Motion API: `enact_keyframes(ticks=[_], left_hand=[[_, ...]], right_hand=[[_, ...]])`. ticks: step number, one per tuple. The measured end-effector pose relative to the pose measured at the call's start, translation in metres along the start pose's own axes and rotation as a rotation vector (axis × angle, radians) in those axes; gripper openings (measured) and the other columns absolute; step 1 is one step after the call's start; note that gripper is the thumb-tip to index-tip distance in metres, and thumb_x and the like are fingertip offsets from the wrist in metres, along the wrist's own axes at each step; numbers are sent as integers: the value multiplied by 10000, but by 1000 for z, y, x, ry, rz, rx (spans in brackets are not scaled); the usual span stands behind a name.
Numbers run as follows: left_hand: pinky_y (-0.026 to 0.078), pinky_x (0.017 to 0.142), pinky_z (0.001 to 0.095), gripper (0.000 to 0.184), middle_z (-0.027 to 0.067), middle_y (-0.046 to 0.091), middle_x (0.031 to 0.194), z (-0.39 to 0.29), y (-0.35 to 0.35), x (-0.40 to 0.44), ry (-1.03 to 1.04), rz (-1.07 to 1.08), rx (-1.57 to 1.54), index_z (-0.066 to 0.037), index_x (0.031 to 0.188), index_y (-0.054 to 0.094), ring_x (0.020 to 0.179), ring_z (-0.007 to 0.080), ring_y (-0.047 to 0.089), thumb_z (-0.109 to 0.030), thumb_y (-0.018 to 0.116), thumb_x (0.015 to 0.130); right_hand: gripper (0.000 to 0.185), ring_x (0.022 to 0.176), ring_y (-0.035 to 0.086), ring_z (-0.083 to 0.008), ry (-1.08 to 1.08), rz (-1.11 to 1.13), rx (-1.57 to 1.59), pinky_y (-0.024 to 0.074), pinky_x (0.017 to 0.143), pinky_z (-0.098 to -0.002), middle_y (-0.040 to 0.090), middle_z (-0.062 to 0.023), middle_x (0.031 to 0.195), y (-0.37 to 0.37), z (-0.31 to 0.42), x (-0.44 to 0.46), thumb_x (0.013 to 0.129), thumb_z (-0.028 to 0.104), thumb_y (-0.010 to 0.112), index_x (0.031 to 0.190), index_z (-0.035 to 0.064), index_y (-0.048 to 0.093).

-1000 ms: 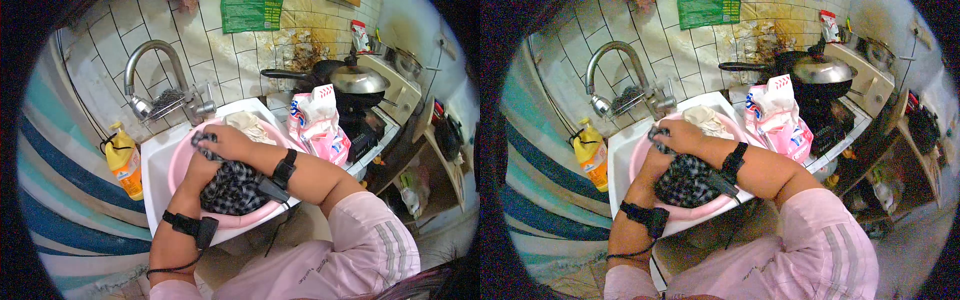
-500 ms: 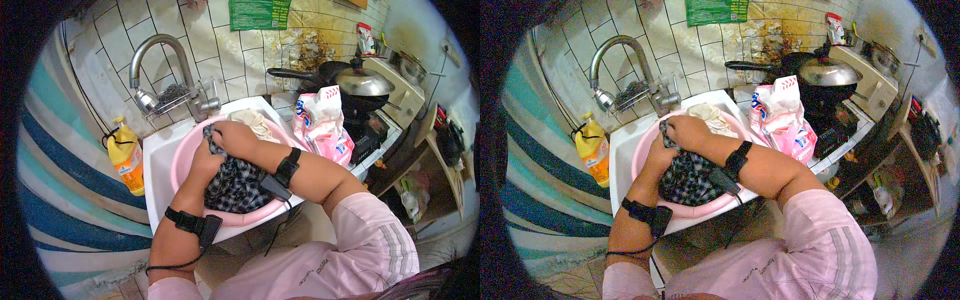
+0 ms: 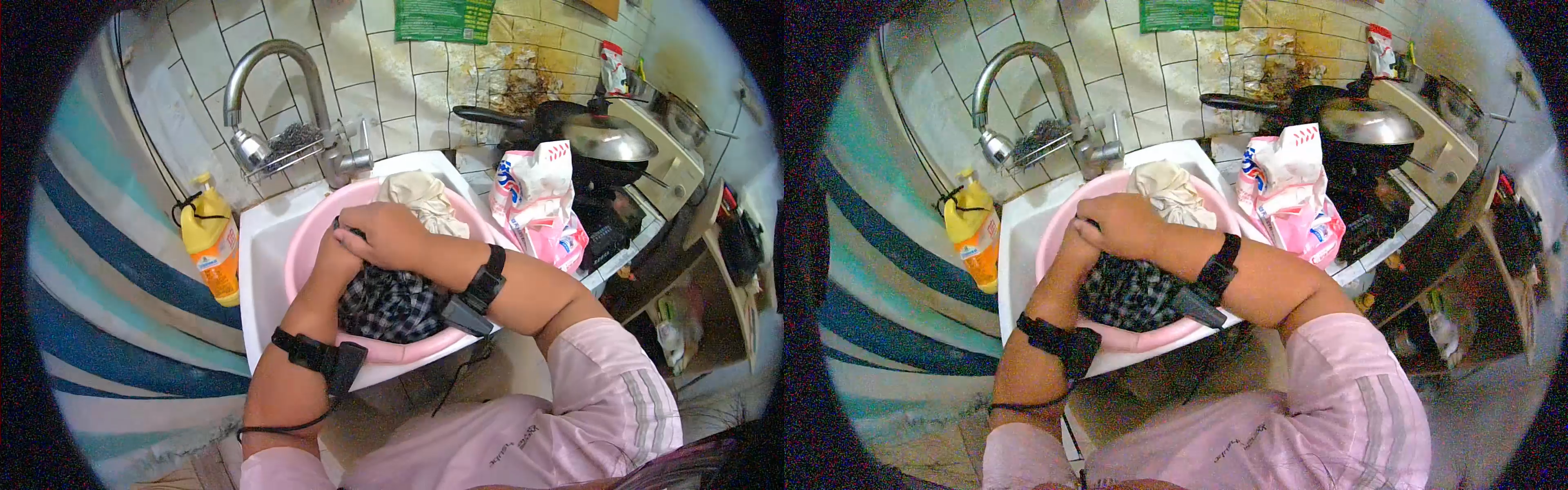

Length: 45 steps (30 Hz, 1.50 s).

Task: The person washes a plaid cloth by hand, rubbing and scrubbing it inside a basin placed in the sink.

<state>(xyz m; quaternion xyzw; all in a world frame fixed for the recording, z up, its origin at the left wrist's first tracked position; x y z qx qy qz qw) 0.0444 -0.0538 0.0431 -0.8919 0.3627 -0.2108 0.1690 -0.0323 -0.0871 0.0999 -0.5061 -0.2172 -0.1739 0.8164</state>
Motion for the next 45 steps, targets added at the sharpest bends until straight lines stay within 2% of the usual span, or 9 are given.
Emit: enact_keyframes(ticks=[4,9,16,20,28,30,31,33,45], left_hand=[[435,897,362,380,210,622,1060,-23,2,-11,121,44,105,19,1114,559,1051,311,583,-161,610,784],[438,897,370,472,228,617,1067,-4,-4,-5,-57,-58,-26,25,1136,546,1057,328,579,-41,623,675],[436,903,386,412,224,615,1099,-8,6,-2,96,23,104,22,1157,554,1065,330,582,-185,580,801],[423,926,386,425,224,610,1113,17,10,3,-29,64,109,15,1168,555,1098,328,567,-129,603,770],[403,956,367,437,214,610,1120,25,18,11,75,68,32,5,1169,557,1108,323,557,-148,612,764],[414,931,343,469,174,629,1074,16,44,9,835,108,428,2,1142,563,1044,288,584,-49,632,681],[414,931,343,469,174,629,1074,-5,39,-4,829,110,425,2,1142,563,1044,288,584,-49,632,681],[426,898,314,447,116,620,1055,-17,14,-12,52,179,-74,2,1100,567,971,225,592,-1,626,657],[496,802,344,493,114,594,1065,8,-30,-2,-49,-251,-624,-31,1246,434,948,228,592,-85,601,785]], right_hand=[[235,756,593,-404,306,-99,-51,467,655,-477,614,-191,790,0,-67,8,880,296,526,846,71,585],[261,729,568,-420,-97,-142,33,449,647,-499,590,-212,746,-7,1,-2,892,282,495,811,45,569],[245,725,571,-417,233,-177,-48,458,654,-489,592,-204,750,-2,-51,4,882,269,501,809,47,573],[228,710,566,-421,-101,-172,39,455,643,-493,585,-208,738,0,-4,-3,883,254,503,807,48,564],[209,702,570,-396,3,-278,-77,457,628,-471,591,-179,740,-17,-14,-4,867,263,537,802,66,564],[217,714,567,-393,-254,-161,-41,459,645,-465,588,-175,734,-3,11,-8,865,274,539,811,66,561],[243,733,564,-394,-20,-157,-17,453,657,-464,583,-183,752,0,-18,-1,895,283,515,826,53,555],[266,739,559,-402,108,-181,24,447,652,-467,582,-196,771,-6,-48,6,918,288,490,835,42,548],[499,980,566,-281,430,-81,515,436,856,-358,586,-197,1021,22,-109,2,847,309,598,1219,33,411]])
Point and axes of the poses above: each hand's wrist, its own x-axis towards the middle knuckle, its own y-axis out of the palm, z = x × y, the point moved 9 cm from there along x, towards the middle knuckle
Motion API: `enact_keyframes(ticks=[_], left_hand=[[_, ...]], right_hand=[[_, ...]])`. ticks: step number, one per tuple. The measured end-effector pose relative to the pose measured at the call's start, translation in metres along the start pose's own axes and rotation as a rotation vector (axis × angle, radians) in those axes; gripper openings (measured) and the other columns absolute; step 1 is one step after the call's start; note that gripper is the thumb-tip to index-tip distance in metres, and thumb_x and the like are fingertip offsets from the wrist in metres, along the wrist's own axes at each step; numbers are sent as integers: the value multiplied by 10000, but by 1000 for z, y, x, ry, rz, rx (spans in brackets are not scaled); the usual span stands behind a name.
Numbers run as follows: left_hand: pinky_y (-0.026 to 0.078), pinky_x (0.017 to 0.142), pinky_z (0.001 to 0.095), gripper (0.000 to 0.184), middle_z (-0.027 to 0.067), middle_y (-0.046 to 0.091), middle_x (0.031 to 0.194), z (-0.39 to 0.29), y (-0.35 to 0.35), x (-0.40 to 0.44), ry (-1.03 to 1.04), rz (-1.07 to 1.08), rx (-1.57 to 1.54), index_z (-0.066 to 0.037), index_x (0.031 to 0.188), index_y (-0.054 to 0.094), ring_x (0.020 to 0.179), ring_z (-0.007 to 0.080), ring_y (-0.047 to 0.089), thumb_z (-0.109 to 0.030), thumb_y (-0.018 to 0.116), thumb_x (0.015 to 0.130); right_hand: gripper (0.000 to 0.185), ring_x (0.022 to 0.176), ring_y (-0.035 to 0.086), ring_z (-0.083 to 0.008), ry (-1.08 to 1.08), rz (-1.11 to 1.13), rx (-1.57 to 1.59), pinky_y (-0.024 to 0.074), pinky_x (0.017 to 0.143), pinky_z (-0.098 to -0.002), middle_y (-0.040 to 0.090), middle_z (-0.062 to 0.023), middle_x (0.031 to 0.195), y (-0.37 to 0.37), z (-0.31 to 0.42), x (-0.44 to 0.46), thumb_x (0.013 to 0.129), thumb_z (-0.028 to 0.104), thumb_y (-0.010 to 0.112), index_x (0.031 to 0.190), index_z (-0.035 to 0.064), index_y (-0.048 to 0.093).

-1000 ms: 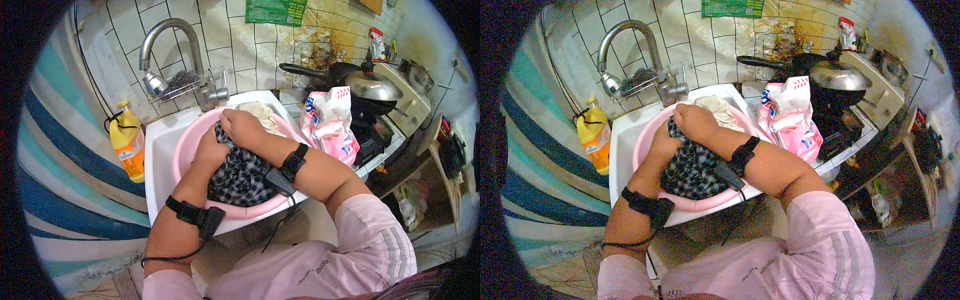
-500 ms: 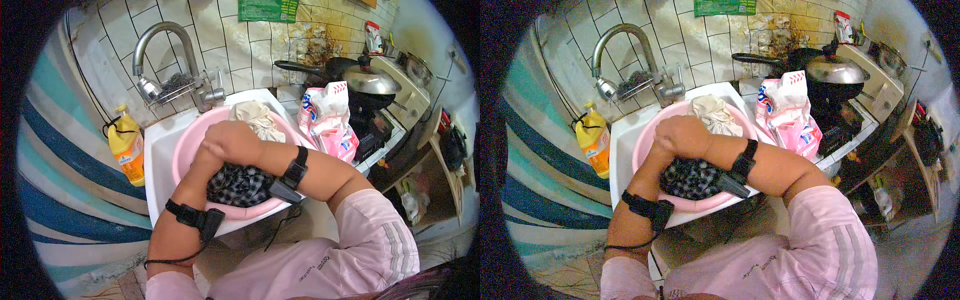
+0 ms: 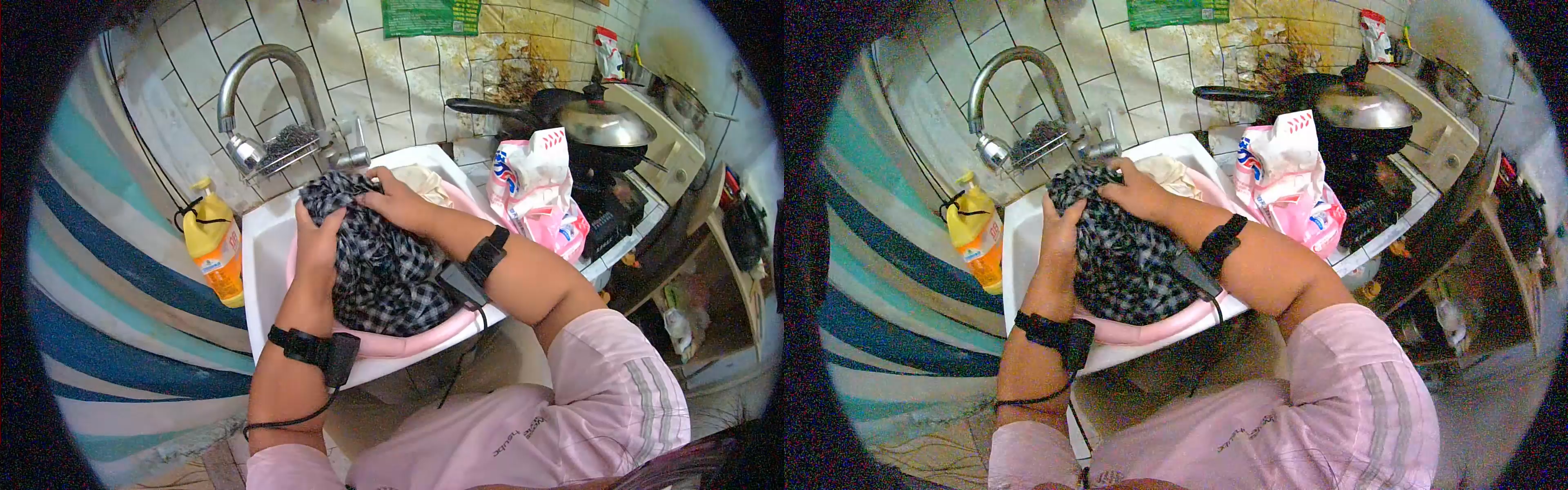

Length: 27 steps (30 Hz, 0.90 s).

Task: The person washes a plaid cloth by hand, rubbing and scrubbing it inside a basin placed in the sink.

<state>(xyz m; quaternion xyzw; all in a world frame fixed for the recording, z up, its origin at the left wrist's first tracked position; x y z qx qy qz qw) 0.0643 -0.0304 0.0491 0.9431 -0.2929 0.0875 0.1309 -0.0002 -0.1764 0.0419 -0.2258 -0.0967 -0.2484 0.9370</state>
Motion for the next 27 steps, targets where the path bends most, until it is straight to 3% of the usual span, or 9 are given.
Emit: enact_keyframes(ticks=[3,8,11,13,15,18,22,24,27], left_hand=[[511,768,336,380,104,600,1067,9,1,6,-66,69,-32,-40,1240,455,896,204,611,-136,557,886],[506,762,343,350,103,604,1055,27,-6,8,-232,-7,-98,-17,1211,468,892,200,610,-231,484,935],[504,789,353,386,116,610,1080,35,0,3,-325,15,-147,-6,1208,484,931,223,620,-291,404,962],[499,792,335,409,113,624,1066,38,8,-2,-406,69,-217,12,1176,518,903,215,628,-315,395,964],[495,790,314,360,106,638,1035,41,6,-3,-445,62,-252,21,1140,558,873,204,630,-242,427,932],[504,764,313,329,101,643,988,38,11,-3,-431,152,-311,15,1100,584,834,197,633,-75,446,816],[510,735,301,302,100,640,959,27,21,-4,-311,193,-307,5,1086,583,821,194,631,-80,432,838],[505,806,345,331,82,625,1049,25,19,2,-193,247,-194,-38,1149,556,912,212,616,-247,455,912],[491,831,338,386,69,616,1048,35,4,0,-282,28,-210,-39,1167,547,945,199,600,-330,420,948]], right_hand=[[668,1021,570,-333,15,105,108,437,905,-382,567,-237,1126,12,-7,3,780,288,621,1328,41,330],[488,909,572,-164,0,95,123,463,810,-265,610,-109,1001,-1,18,-7,779,80,619,1242,26,475],[421,855,582,-142,-32,33,316,467,790,-255,621,-77,963,-5,14,0,769,46,629,1179,27,538],[381,856,580,-132,0,-25,285,468,786,-254,621,-65,972,-12,22,-6,796,52,627,1168,29,546],[355,853,580,-126,-73,-50,508,469,779,-251,624,-61,968,-13,23,-4,822,73,637,1162,29,546],[380,948,563,-151,-111,-68,326,446,855,-275,608,-88,1049,-12,22,-1,869,153,614,1213,17,522],[434,1046,530,-175,-72,49,278,409,928,-301,576,-109,1154,3,22,-4,909,255,560,1261,10,496],[454,1076,518,-182,-54,124,327,396,950,-308,565,-116,1188,15,26,-8,921,290,542,1274,9,489],[308,968,547,-328,-725,-63,-202,412,902,-383,583,-151,1018,16,88,-42,866,201,610,1110,20,557]])
Point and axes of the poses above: each hand's wrist, its own x-axis towards the middle knuckle, its own y-axis out of the palm, z = x × y, the point moved 9 cm from there along x, towards the middle knuckle
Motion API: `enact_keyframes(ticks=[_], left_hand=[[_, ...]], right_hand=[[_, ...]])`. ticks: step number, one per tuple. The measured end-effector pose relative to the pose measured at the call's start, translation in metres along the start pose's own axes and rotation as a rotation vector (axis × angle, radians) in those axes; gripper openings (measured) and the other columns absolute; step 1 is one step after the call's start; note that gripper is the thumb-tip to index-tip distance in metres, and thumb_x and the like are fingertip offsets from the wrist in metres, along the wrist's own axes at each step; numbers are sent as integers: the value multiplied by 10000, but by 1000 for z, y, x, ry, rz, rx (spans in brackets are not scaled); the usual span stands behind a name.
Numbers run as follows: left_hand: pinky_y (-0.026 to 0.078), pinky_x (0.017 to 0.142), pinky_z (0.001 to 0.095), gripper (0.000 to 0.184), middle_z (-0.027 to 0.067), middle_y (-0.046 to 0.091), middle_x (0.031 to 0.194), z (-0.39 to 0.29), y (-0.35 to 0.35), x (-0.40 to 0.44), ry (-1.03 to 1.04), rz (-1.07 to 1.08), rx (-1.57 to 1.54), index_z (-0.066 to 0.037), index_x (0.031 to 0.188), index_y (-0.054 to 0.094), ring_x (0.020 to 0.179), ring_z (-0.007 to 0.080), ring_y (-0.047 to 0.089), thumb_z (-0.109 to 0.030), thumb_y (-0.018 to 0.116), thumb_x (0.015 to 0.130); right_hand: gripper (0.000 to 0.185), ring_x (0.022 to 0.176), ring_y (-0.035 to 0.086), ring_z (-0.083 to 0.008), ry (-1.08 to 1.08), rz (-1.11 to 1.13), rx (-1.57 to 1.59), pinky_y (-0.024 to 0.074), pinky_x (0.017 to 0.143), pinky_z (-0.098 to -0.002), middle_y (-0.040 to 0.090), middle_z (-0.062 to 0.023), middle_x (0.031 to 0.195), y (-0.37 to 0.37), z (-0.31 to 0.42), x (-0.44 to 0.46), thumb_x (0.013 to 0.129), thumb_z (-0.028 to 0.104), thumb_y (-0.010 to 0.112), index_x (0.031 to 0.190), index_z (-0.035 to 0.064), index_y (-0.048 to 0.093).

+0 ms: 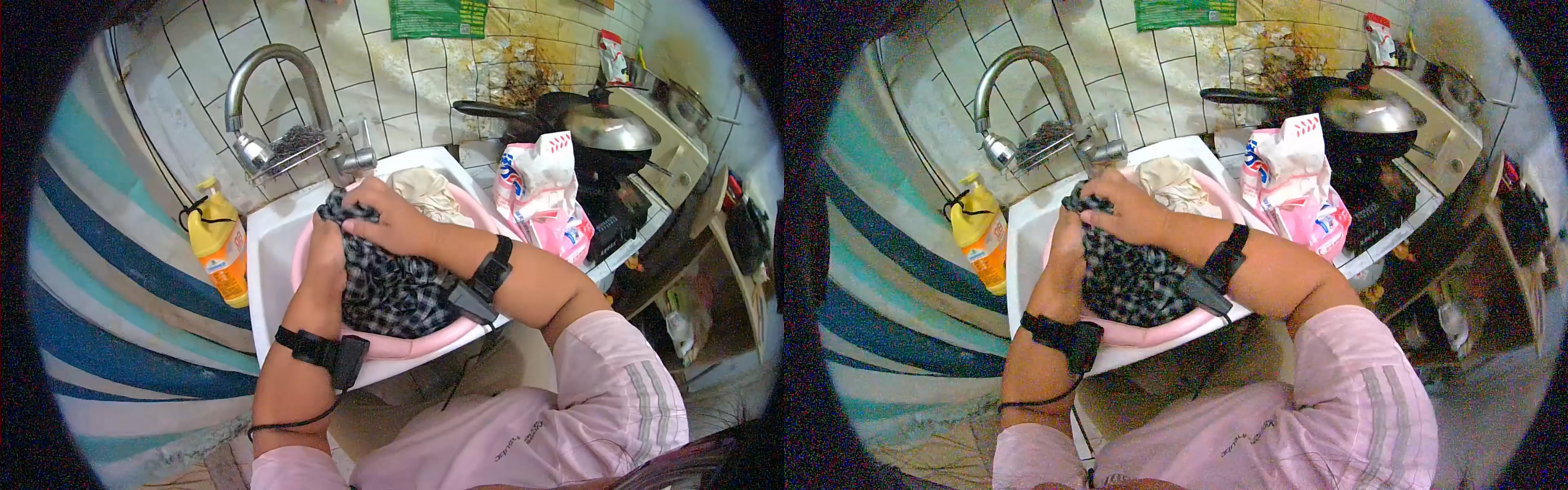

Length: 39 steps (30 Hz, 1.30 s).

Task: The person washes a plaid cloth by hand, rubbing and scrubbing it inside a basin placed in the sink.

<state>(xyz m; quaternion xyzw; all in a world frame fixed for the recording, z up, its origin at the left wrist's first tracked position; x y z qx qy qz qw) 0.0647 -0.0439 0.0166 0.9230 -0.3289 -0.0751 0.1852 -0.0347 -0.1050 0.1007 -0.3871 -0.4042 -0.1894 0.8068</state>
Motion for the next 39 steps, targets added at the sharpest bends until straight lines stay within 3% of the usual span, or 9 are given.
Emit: enact_keyframes(ticks=[6,13,18,20,25,29,32,34,39], left_hand=[[429,901,306,330,65,545,1190,-2,33,-22,-117,134,15,-52,1193,490,1034,160,552,-281,389,978],[392,919,313,349,62,544,1036,-23,43,-24,388,167,377,-10,1182,444,1037,156,501,-192,566,909],[464,777,272,294,72,611,939,-20,-11,11,228,-126,641,-5,1067,550,845,150,586,-260,520,924],[472,778,286,334,84,627,991,0,-14,25,113,50,190,-2,1095,554,874,171,601,-286,482,936],[352,990,315,490,134,503,1290,-11,15,-4,114,43,293,17,1294,473,1175,187,476,-342,442,961],[322,1014,307,509,123,495,1312,-20,36,-22,74,101,274,19,1316,454,1198,190,459,-357,427,973],[333,1005,300,516,117,505,1299,-12,18,-26,-84,-64,345,14,1307,465,1197,189,460,-378,419,975],[333,1004,302,542,128,511,1291,-10,30,-28,4,177,84,31,1298,467,1193,194,465,-400,402,976],[381,979,317,474,125,549,1236,-25,38,-33,46,3,435,15,1253,512,1168,205,492,-346,335,1003]], right_hand=[[283,919,577,-419,321,-26,-41,461,791,-457,592,-258,959,-7,-31,5,890,252,560,1042,14,547],[246,893,597,-437,536,-28,61,475,763,-458,608,-269,909,-9,-77,-15,903,210,544,1052,15,519],[284,955,564,-406,388,-61,119,452,823,-438,573,-253,966,-3,-35,-8,869,213,587,1083,42,513],[231,917,556,-330,88,38,-30,438,816,-395,543,-175,959,-1,20,0,873,173,585,1051,45,513],[308,937,573,-412,443,163,-118,459,784,-476,571,-278,971,5,-15,2,902,308,496,1046,36,515],[294,875,581,-426,604,107,-124,476,742,-482,610,-220,956,-3,-43,-6,889,305,512,975,24,538],[272,839,589,-423,150,74,-176,478,730,-490,619,-220,894,2,17,1,875,300,522,929,36,556],[272,820,596,-417,15,121,-137,480,732,-489,621,-221,855,11,34,3,872,310,516,920,47,568],[287,791,587,-425,512,58,-171,470,700,-482,608,-230,823,-6,-31,-2,898,310,501,898,31,567]])
Point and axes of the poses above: each hand's wrist, its own x-axis towards the middle knuckle, its own y-axis out of the palm, z = x × y, the point moved 9 cm from there along x, towards the middle knuckle
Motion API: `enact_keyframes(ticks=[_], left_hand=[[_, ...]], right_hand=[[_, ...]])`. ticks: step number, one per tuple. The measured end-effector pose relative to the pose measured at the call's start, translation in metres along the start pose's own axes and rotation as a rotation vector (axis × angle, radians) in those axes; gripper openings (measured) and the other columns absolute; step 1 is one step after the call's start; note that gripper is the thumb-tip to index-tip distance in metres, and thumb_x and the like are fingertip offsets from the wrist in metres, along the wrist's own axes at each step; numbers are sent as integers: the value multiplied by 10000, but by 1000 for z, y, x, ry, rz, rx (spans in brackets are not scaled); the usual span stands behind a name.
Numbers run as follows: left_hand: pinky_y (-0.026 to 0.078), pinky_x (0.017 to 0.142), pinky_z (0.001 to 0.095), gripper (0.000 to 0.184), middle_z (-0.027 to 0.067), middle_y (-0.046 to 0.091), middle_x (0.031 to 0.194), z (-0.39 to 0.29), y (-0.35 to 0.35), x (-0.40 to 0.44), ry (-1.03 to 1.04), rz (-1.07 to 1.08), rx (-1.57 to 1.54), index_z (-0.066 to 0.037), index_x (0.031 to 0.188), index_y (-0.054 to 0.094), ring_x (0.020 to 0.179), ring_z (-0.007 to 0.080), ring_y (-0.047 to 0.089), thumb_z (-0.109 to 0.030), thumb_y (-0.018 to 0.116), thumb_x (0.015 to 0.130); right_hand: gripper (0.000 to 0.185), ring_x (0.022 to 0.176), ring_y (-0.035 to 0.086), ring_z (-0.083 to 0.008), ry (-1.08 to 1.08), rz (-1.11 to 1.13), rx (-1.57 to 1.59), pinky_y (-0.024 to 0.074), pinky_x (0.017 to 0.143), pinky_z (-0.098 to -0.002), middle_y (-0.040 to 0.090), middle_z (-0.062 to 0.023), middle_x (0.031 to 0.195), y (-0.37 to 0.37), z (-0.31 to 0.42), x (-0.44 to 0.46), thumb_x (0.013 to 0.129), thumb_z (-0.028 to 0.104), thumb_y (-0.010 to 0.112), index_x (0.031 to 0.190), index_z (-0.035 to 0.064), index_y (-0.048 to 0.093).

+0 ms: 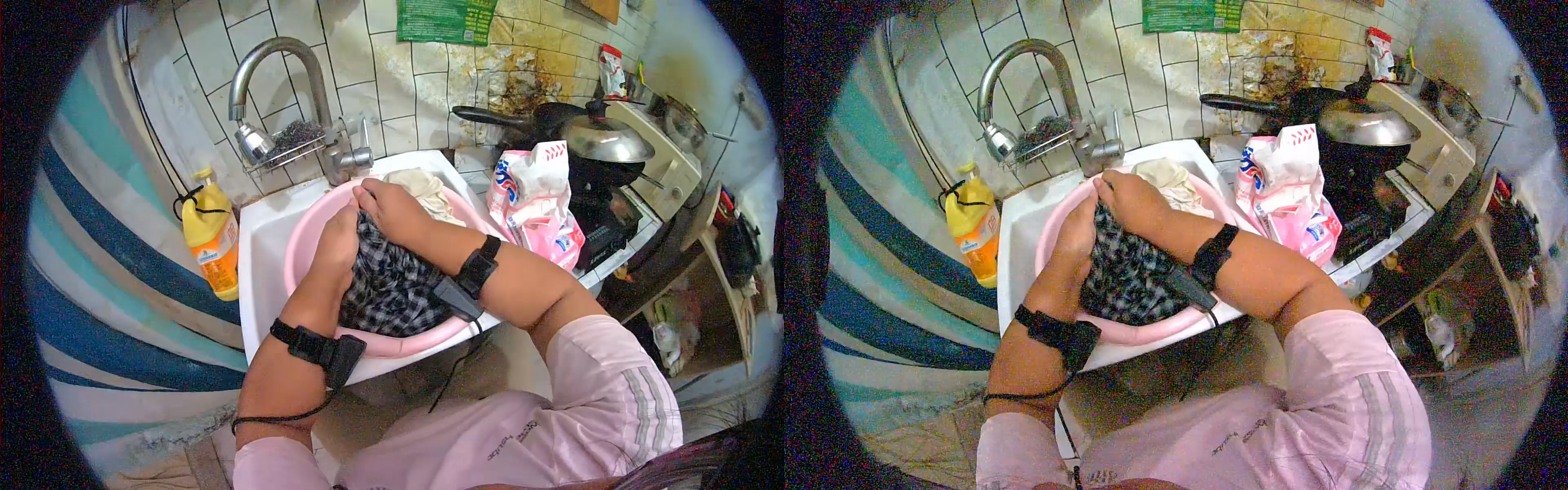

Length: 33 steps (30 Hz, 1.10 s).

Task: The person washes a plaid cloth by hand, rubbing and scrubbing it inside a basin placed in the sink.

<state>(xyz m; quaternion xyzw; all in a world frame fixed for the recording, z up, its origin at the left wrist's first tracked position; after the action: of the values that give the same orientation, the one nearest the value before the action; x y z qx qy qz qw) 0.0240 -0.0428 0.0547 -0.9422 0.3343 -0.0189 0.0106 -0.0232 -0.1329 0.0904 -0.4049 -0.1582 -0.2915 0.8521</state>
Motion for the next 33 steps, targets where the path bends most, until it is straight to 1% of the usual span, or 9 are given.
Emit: enact_keyframes(ticks=[3,5,9,13,16,18,22,28,33], left_hand=[[382,975,313,458,123,557,1219,18,-5,15,13,35,0,9,1257,513,1158,202,496,-327,333,1003],[368,979,314,470,114,567,1191,39,2,25,-58,186,-345,32,1220,528,1132,200,508,-339,347,997],[416,864,287,460,83,606,1041,11,-7,16,105,5,-145,19,1057,588,966,149,546,-397,411,972],[398,829,306,435,79,594,954,3,2,6,23,114,202,11,1000,602,898,158,510,-402,478,943],[391,890,303,463,84,558,1034,2,2,10,239,108,121,-12,1120,508,988,179,511,-327,674,826],[396,935,324,792,114,518,1171,-1,-2,15,400,80,293,-29,1296,356,1076,201,504,-198,811,670],[420,923,322,689,130,541,1154,19,8,17,219,287,152,-1,1271,396,1067,217,543,-75,719,667],[449,859,300,489,110,560,1062,10,-22,25,157,5,43,-2,1217,423,971,192,571,10,534,741],[443,875,304,419,92,556,1024,1,-18,16,281,-50,19,-29,1189,422,983,179,557,7,534,787]], right_hand=[[263,779,586,-420,-118,-54,-44,472,692,-462,596,-237,793,-3,21,-15,919,289,510,914,31,562],[261,808,587,-414,-488,3,31,473,717,-459,594,-241,807,4,64,-33,916,290,518,952,34,554],[287,848,589,-441,-15,18,123,463,744,-504,611,-265,861,11,-10,2,938,303,459,1008,33,525],[319,839,594,-456,-13,71,125,460,731,-506,609,-293,838,21,-48,10,950,328,454,1004,15,494],[312,855,597,-452,0,17,178,466,742,-492,612,-283,864,16,-55,13,945,321,469,1019,20,506],[292,876,610,-414,81,-39,234,473,764,-443,618,-256,907,8,-57,15,931,301,503,1039,30,523],[254,849,547,-149,81,-53,410,439,785,-280,590,-82,880,-4,-37,10,908,244,569,1038,29,531],[297,894,529,-154,-187,-76,305,428,832,-292,583,-81,951,2,-24,9,870,228,622,1085,51,517],[279,899,556,-218,0,103,457,448,805,-335,568,-83,991,7,-8,-4,841,230,656,1020,60,525]])
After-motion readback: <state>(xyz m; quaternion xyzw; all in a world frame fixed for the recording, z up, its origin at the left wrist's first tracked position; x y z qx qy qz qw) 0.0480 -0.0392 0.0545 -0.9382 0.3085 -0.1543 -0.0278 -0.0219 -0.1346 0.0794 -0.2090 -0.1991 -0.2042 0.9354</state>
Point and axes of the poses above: each hand's wrist, its own x-axis towards the middle knuckle, its own y-axis out of the palm, z = x × y, the point moved 9 cm from there along x, towards the middle knuckle
